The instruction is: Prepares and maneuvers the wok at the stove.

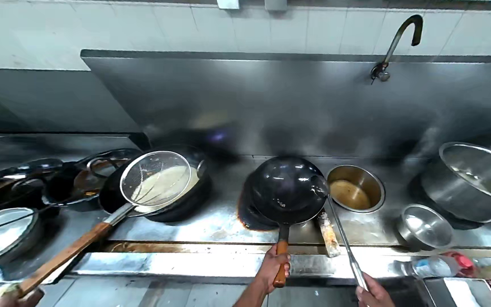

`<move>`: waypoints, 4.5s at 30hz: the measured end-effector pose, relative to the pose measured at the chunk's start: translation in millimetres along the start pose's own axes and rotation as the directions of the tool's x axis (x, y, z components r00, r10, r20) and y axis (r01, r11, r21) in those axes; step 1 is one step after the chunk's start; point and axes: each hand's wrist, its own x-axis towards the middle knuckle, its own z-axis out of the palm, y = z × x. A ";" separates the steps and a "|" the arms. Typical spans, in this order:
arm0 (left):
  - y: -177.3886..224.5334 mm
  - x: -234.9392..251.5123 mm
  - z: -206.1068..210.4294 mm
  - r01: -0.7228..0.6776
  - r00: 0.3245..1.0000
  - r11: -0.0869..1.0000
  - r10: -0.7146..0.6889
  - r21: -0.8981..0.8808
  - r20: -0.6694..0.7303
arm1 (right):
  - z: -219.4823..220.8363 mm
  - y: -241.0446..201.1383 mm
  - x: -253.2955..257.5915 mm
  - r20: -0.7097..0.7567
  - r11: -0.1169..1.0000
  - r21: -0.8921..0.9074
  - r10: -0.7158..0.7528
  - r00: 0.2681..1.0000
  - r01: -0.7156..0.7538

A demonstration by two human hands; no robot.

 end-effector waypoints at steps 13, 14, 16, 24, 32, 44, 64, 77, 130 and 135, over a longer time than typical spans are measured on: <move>-23.6 0.4 62.9 0.003 0.993 0.998 -0.011 0.067 0.120 | -62.4 -21.7 0.1 -0.075 0.994 -0.085 0.055 0.996 -0.062; -25.8 1.4 67.0 0.003 0.992 0.998 -0.012 0.071 0.125 | -66.1 -21.6 -1.6 -0.079 0.995 -0.076 0.056 0.995 -0.062; -29.5 4.4 74.5 -0.004 0.990 0.996 -0.008 0.085 0.138 | -72.3 -20.7 -5.2 -0.093 0.996 -0.054 0.061 0.994 -0.066; -34.3 18.2 100.7 -0.026 0.990 0.983 0.000 0.181 0.143 | -90.7 -5.6 -11.1 -0.075 0.999 -0.027 0.031 0.997 -0.033; -36.7 25.5 120.3 -0.010 0.993 0.960 -0.023 0.279 0.115 | -77.2 -2.8 -25.7 0.132 0.969 0.210 0.101 0.986 -0.128; -31.9 21.6 121.9 0.030 0.995 0.965 -0.054 0.259 0.084 | -93.6 -6.4 -27.2 0.614 0.513 0.706 -0.100 0.783 -0.488; -13.0 -3.4 58.6 -0.057 0.998 0.986 0.058 0.159 0.001 | -128.5 -36.1 -58.1 -0.253 0.445 0.861 -0.044 0.966 0.246; -8.8 -28.8 7.0 -0.070 0.995 0.988 0.079 0.136 -0.060 | -104.4 -59.5 -23.2 -0.685 0.897 0.406 0.172 0.708 0.174; -39.9 -26.1 -27.0 0.031 0.996 0.993 -0.020 0.112 -0.092 | -35.8 -33.2 39.8 0.366 0.847 -0.531 0.252 0.896 -0.022; -41.0 -26.7 -28.2 0.028 0.996 0.994 -0.018 0.109 -0.090 | -36.6 -23.8 30.7 0.284 0.890 -0.453 0.210 0.936 -0.062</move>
